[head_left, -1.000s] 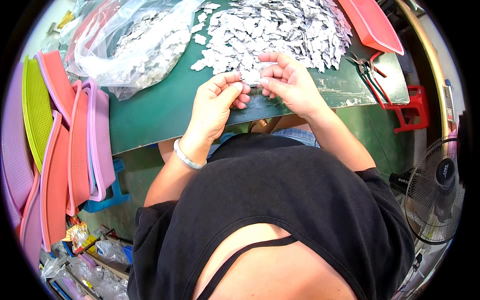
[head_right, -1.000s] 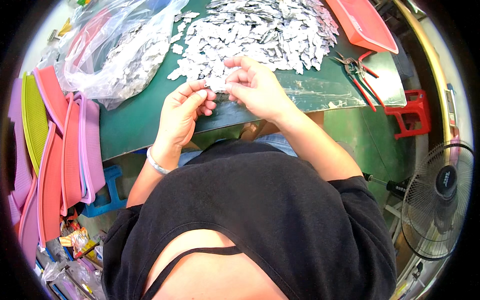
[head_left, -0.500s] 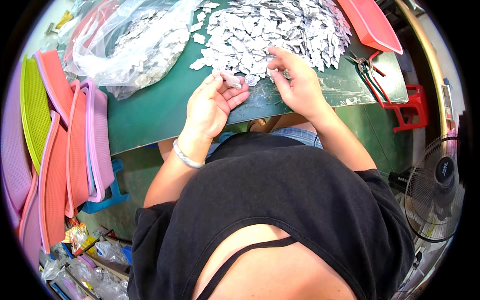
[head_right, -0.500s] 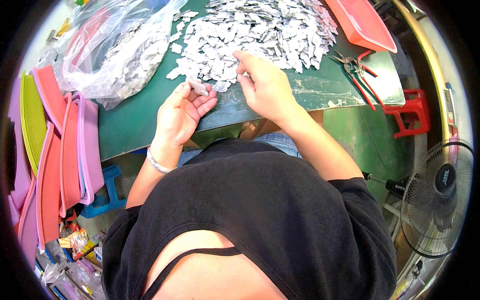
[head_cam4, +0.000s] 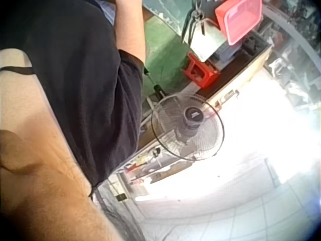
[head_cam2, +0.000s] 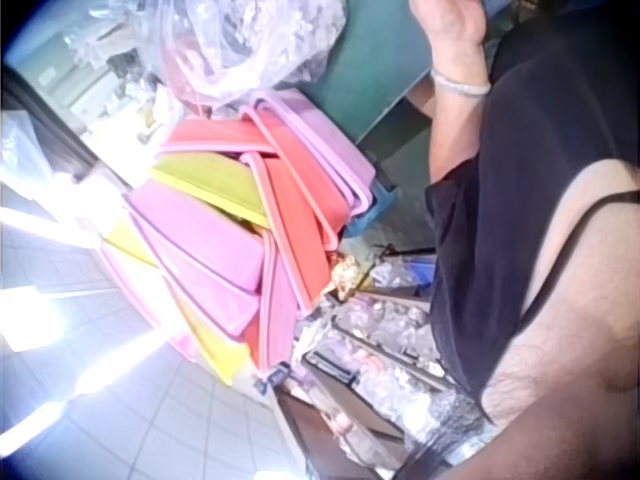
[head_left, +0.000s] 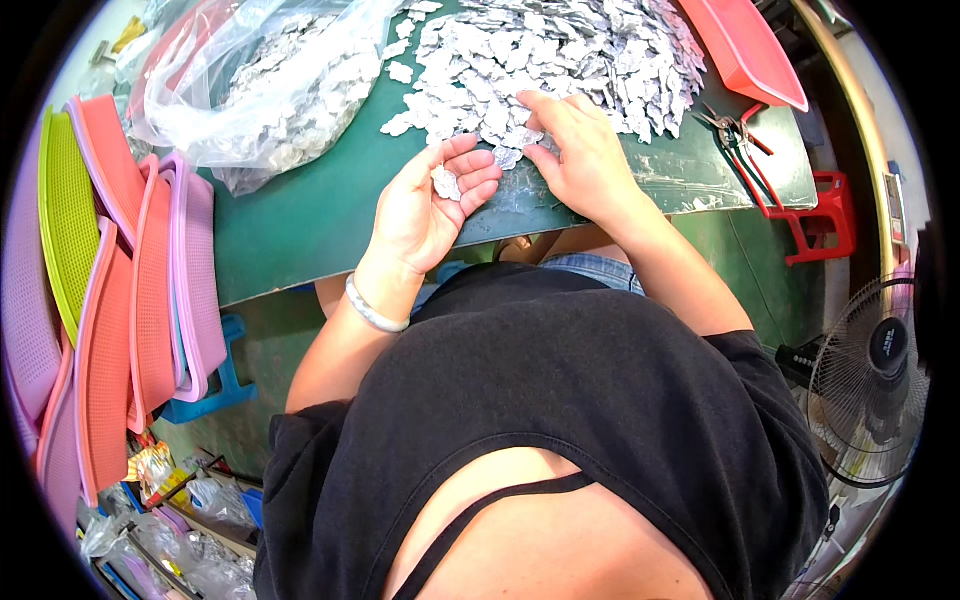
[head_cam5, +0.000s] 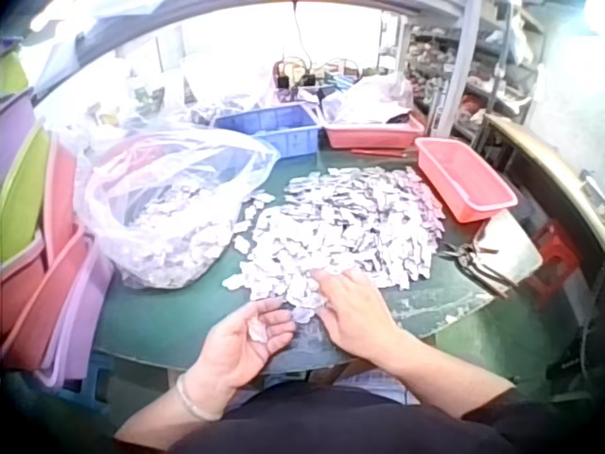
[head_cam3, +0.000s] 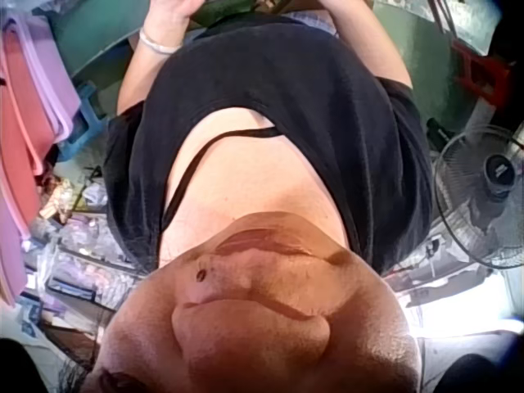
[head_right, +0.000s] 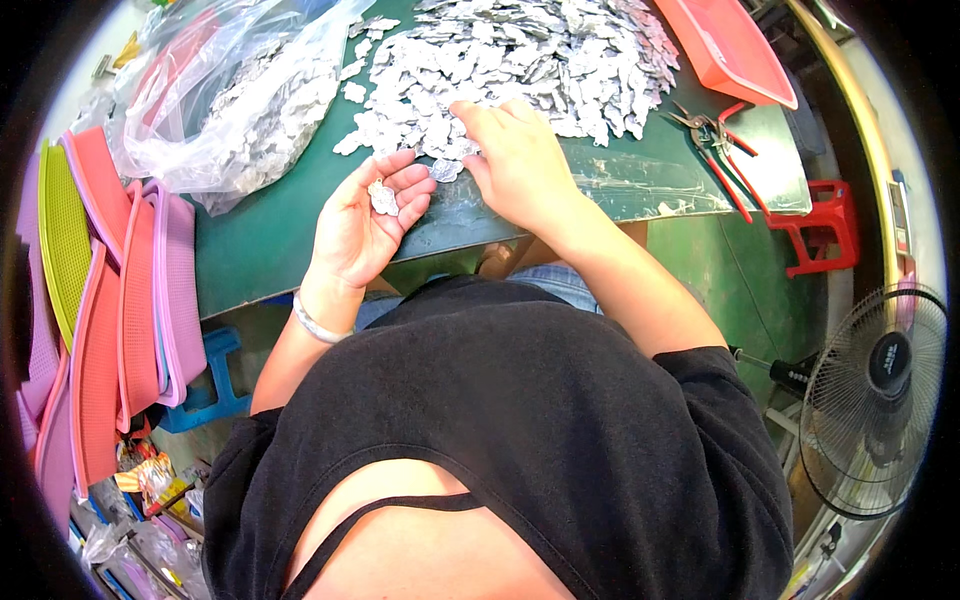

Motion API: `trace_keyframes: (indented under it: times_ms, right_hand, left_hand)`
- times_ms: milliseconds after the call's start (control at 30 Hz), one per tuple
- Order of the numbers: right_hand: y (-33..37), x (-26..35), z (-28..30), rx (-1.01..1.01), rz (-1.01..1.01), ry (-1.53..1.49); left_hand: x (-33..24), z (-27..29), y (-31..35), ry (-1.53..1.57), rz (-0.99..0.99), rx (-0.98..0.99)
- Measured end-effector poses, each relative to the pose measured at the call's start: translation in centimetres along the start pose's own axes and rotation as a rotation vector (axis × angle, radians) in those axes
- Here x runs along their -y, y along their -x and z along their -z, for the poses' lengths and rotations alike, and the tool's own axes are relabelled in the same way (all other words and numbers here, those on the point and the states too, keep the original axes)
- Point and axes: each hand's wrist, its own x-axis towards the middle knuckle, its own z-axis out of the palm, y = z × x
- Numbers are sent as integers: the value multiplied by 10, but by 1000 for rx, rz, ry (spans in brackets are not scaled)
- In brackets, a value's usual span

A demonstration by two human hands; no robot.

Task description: The person sorts small silver-colored metal pieces on a green workbench, picking them up one by one and placing them into a clear plastic bag. The person occasionally gathers pieces from the table to continue the sorting process.

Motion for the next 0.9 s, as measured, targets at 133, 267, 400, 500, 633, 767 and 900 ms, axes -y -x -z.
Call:
trace_keyframes:
  times_ms: [133,267,400,500,633,767,900]
  right_hand:
    - [0,-1,-1,4,-86,-157]
    - [-1,4,-2,-18,-121,-332]
    - [-2,20,-5,2,-9,-461]
    - [-4,13,-3,-11,47,-323]
    - [0,8,-7,80,86,-65]
    - [-1,12,-9,98,96,1]
    - [-3,13,-8,139,20,-82]
  left_hand:
    - [1,-1,0,42,1,-5]
    - [2,-6,1,53,6,-44]
    - [3,-8,4,107,34,62]
    - [-2,-3,5,111,-6,86]
    - [-6,2,7,129,-15,86]
    - [-5,2,10,72,-8,38]
    - [-10,14,11,16,-26,15]
